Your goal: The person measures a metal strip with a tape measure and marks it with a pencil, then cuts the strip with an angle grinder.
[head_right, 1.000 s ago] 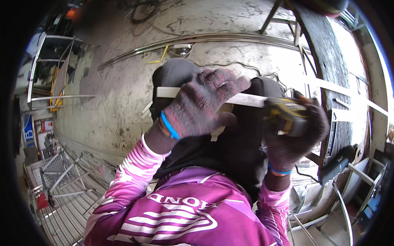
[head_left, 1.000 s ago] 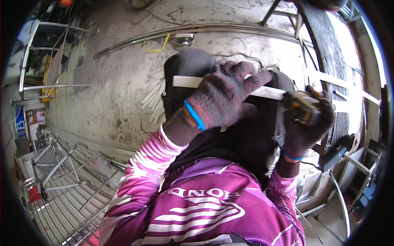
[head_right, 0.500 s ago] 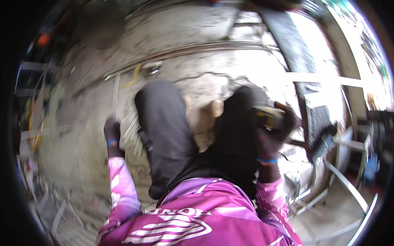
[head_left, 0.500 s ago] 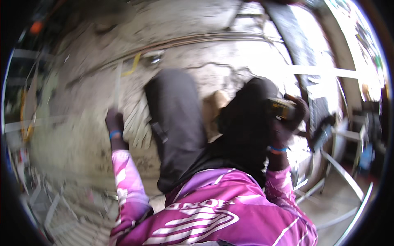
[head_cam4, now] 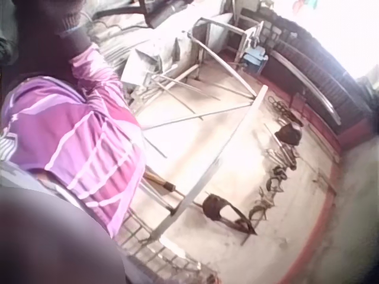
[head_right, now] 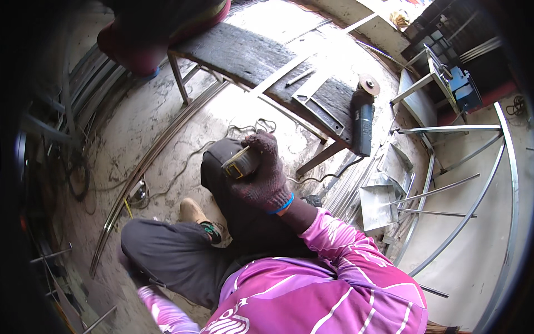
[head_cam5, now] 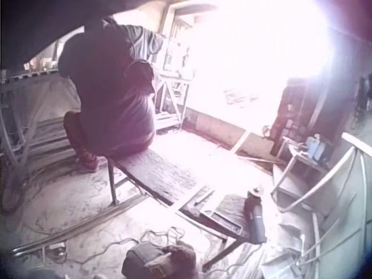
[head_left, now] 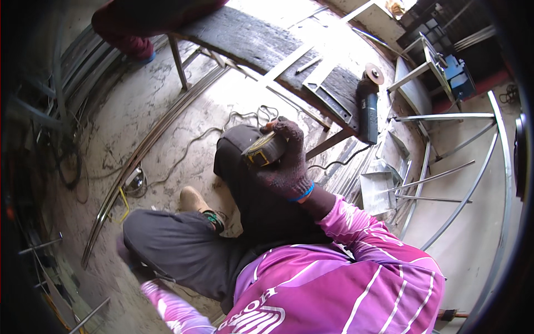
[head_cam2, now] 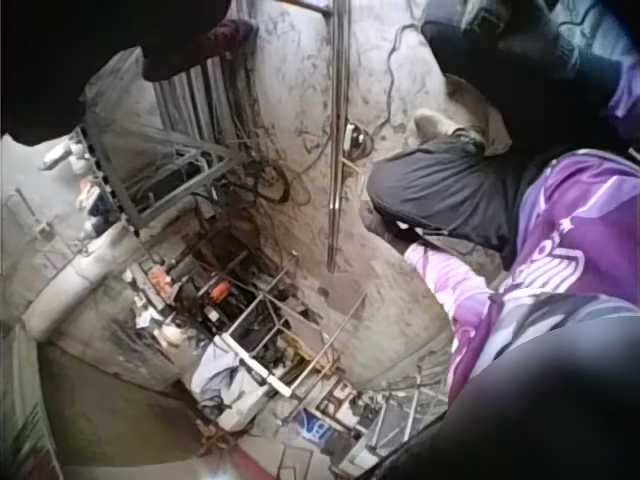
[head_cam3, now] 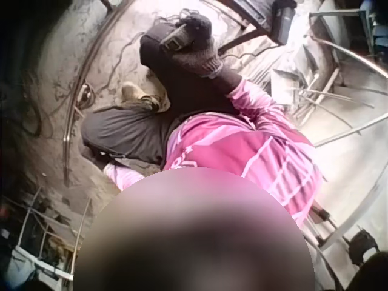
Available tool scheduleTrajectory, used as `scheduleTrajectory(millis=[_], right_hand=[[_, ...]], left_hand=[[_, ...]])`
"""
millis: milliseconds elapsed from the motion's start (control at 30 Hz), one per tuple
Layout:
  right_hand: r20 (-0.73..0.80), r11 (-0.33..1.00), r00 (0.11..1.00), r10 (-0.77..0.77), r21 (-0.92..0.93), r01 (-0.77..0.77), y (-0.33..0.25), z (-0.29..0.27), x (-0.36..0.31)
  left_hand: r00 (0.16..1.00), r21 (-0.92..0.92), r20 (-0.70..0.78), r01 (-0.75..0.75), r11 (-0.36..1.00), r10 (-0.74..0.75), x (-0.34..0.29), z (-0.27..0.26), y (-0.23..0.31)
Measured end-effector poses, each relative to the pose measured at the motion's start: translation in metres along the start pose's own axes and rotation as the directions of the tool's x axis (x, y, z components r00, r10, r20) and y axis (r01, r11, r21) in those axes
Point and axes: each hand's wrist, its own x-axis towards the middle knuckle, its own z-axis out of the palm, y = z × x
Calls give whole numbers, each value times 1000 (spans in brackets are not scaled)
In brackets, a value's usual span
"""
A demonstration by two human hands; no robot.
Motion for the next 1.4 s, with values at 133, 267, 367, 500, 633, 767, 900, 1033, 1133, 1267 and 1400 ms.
scheduleTrajectory(millis=[133, 267, 367, 500, 633, 767, 900, 1033, 1133, 1267, 1400], right_hand=[[-21, 967, 996, 85, 242, -77, 2, -1, -3], [-46, 868, 883, 467, 218, -447, 15, -21, 23], [-67, 890, 887, 456, 10, -457, 41, -66, 69], [-126, 740, 926, 357, -567, -362, 78, -146, 130], [-176, 404, 881, 439, -837, -368, 114, -182, 167], [-178, 211, 753, 633, -897, -390, 142, -186, 180], [-72, 227, 690, 721, -915, -333, 142, -190, 186], [-44, 228, 808, 587, -949, -218, 129, -175, 191], [66, 340, 875, 480, -933, -116, 131, -149, 199], [178, 267, 816, 549, -963, 30, 147, -119, 214], [54, 318, 880, 473, -941, -113, 151, -120, 212]], left_hand=[[836, -270, -378, -512, 816, 399, 23, -129, 199], [486, -242, -372, -873, 423, 791, -21, -135, 430], [371, -251, -120, -909, 333, 921, -59, -88, 551], [420, -109, 217, -887, 449, 881, -68, -28, 633], [449, -224, 278, -830, 512, 849, -54, 7, 642], [450, -250, 201, -835, 490, 870, -42, 22, 621], [376, -253, 48, -892, 376, 925, -29, 10, 564], [428, -304, 67, -852, 427, 901, -34, -10, 481], [549, -303, 194, -755, 582, 813, -38, -20, 429], [532, -292, 112, -790, 540, 839, -44, -24, 407], [537, -268, 55, -804, 531, 842, -55, -42, 402]])
